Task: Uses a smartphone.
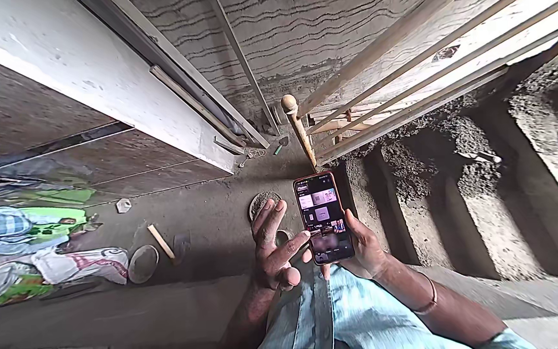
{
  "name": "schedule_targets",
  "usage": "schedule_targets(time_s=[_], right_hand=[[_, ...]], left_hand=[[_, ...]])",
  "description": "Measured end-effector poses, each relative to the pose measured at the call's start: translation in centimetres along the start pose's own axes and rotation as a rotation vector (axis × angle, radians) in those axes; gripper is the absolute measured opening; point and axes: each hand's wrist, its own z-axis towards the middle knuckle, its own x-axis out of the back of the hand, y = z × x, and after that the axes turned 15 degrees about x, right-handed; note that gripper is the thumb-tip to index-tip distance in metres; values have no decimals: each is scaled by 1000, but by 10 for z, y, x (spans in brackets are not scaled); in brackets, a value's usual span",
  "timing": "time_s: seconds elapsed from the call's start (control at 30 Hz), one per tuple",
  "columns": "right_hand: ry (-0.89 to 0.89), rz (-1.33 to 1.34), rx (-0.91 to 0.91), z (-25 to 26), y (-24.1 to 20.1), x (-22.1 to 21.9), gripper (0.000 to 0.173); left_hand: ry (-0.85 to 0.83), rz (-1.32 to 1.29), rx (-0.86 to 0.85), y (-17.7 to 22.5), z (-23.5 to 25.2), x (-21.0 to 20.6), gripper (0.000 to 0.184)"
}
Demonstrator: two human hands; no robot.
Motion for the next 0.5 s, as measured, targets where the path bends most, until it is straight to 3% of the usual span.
schedule_targets(time_s=[0.5], right_hand=[[12, 23, -4, -1, 0, 0, 64]], left_hand=[[-9, -11, 1, 0, -1, 0, 63]])
